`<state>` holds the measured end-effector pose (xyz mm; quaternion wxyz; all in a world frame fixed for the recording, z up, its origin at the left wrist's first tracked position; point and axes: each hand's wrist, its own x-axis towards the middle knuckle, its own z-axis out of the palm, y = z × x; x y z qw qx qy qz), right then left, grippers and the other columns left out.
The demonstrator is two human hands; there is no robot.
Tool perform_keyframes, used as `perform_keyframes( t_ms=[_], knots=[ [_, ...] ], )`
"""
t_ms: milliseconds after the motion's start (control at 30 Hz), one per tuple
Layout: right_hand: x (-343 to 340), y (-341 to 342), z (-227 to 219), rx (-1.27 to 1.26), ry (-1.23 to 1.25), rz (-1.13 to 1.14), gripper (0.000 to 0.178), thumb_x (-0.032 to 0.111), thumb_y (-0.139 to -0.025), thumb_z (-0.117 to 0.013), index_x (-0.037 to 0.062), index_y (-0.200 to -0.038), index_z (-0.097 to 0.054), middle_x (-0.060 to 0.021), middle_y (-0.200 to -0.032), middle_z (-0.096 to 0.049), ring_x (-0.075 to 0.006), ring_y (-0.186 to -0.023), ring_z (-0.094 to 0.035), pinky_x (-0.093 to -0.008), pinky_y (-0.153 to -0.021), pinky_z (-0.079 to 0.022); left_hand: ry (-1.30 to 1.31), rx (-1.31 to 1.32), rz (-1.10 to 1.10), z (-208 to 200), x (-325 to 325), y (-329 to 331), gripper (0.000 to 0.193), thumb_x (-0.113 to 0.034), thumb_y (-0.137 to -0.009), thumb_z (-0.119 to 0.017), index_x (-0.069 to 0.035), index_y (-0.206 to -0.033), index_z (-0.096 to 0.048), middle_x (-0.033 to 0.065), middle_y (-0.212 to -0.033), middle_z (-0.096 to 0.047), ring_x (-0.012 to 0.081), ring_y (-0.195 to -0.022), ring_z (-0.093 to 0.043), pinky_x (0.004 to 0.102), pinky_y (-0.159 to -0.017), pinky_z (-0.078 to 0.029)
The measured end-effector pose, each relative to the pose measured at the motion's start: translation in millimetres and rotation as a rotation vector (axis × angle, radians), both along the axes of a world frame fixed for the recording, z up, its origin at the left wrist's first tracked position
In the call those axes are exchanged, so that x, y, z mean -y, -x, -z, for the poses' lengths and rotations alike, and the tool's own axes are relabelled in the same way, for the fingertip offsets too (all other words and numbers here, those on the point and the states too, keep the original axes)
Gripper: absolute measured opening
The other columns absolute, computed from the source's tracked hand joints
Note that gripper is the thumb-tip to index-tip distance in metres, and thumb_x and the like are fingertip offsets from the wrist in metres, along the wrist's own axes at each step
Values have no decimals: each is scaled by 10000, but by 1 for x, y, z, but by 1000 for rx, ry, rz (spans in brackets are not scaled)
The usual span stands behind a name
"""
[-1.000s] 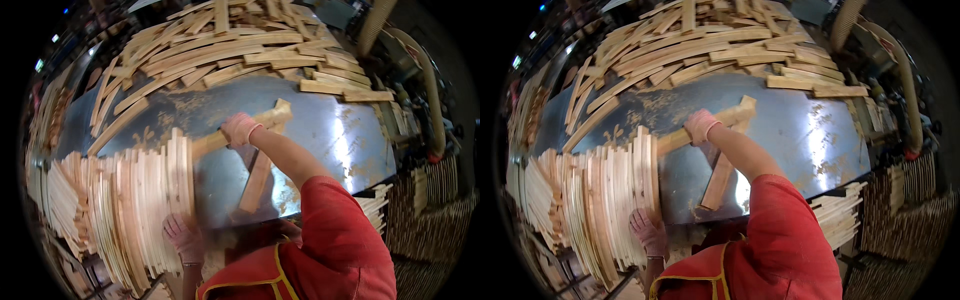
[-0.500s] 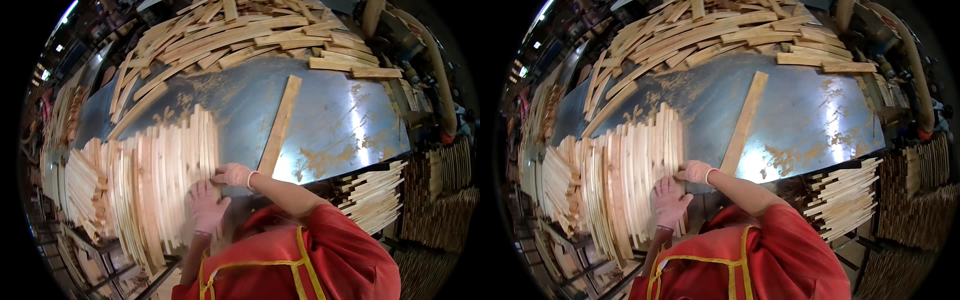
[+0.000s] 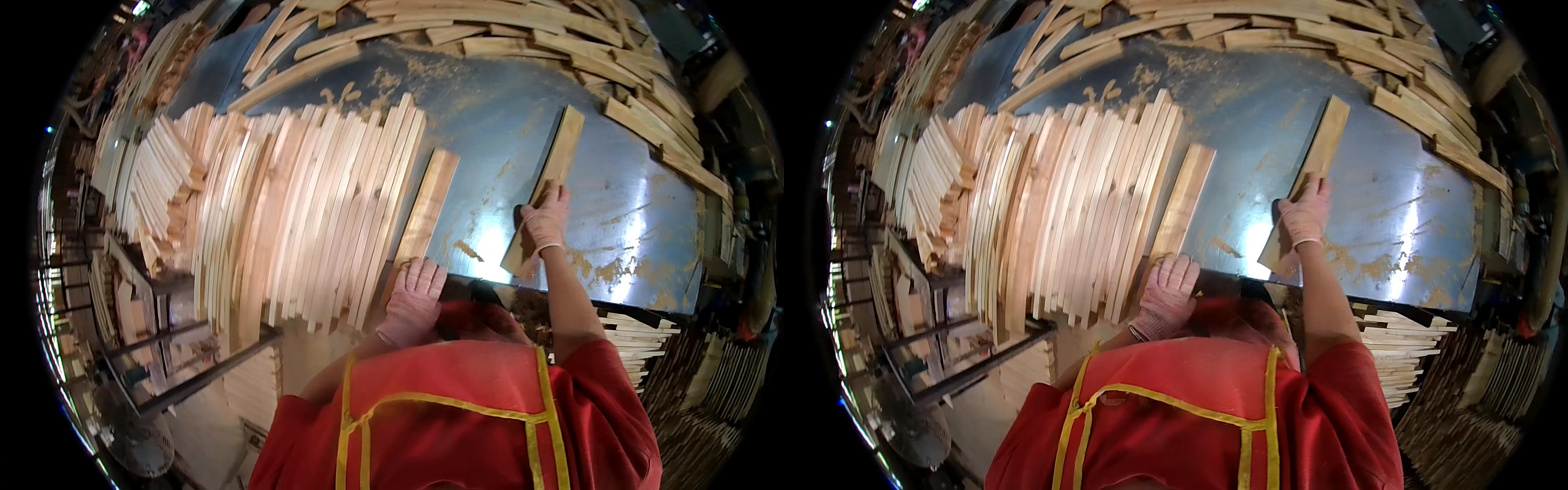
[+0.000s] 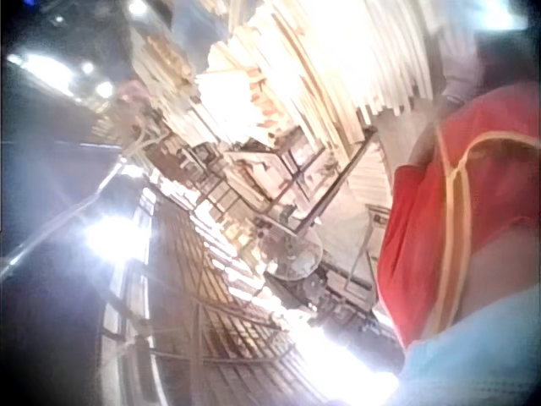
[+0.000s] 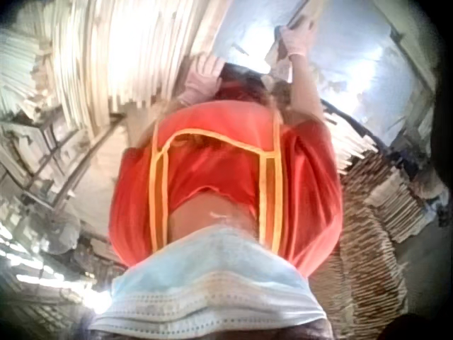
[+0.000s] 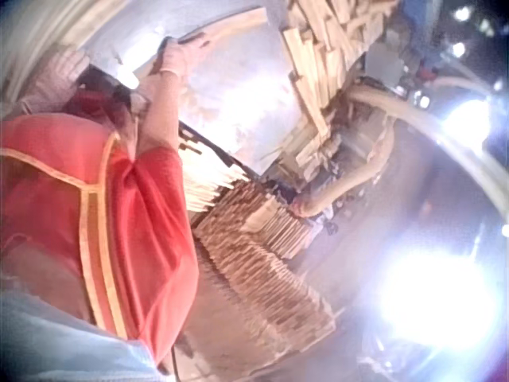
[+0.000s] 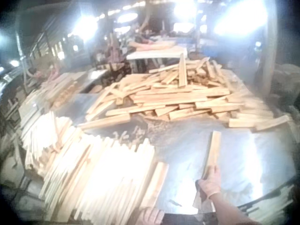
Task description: The person picks up individual wooden planks from a large pile on a metal table and stacks them neatly on the left side. The person wears pink gloves and a red apron while sorting the wood pieces.
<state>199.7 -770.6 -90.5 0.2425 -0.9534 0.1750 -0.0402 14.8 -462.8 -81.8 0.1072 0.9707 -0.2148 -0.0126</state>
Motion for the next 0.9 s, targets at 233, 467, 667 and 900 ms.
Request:
perform_keyframes(
  t_ms=[233,467,667,900],
  knots=[
    [33,4,10,-3,-868,77,948,-11,-753,-701,67,-1634,-359,-151,-1300,-593,-307,-1049,-648,-408,-912,-568,205,-322,-760,-29,5,19,883,-330,-874,-776,-59,-1610,-371,243,-1565,-476,453,-1349,-556,538,-1080,-497],
    [-74,56,-30,-198,-1517,84,920,-79,-756,-580,97,-1630,-352,-129,-1129,-639,-237,-919,-650,-374,-800,-583,889,-779,-769,-85,-19,-25,377,-325,-932,-707,-19,-1151,-720,242,-1058,-754,432,-1070,-715,486,-910,-556],
    [-197,92,5,-355,-1094,-497,908,142,-866,-716,13,-1656,-288,-199,-1391,-648,-284,-1274,-629,-388,-1085,-499,242,-328,-712,-125,-73,-32,496,-346,-930,-717,-16,-1297,-668,252,-1193,-723,441,-1083,-700,520,-958,-551],
    [-174,67,3,-687,-1264,-542,699,140,-934,-721,7,-1574,-473,-109,-1324,-666,-222,-1217,-644,-321,-1072,-505,-192,62,-570,-110,-197,-36,374,-230,-895,-683,-51,-1223,-696,186,-1302,-677,382,-1228,-619,533,-1059,-502]
  ],
)
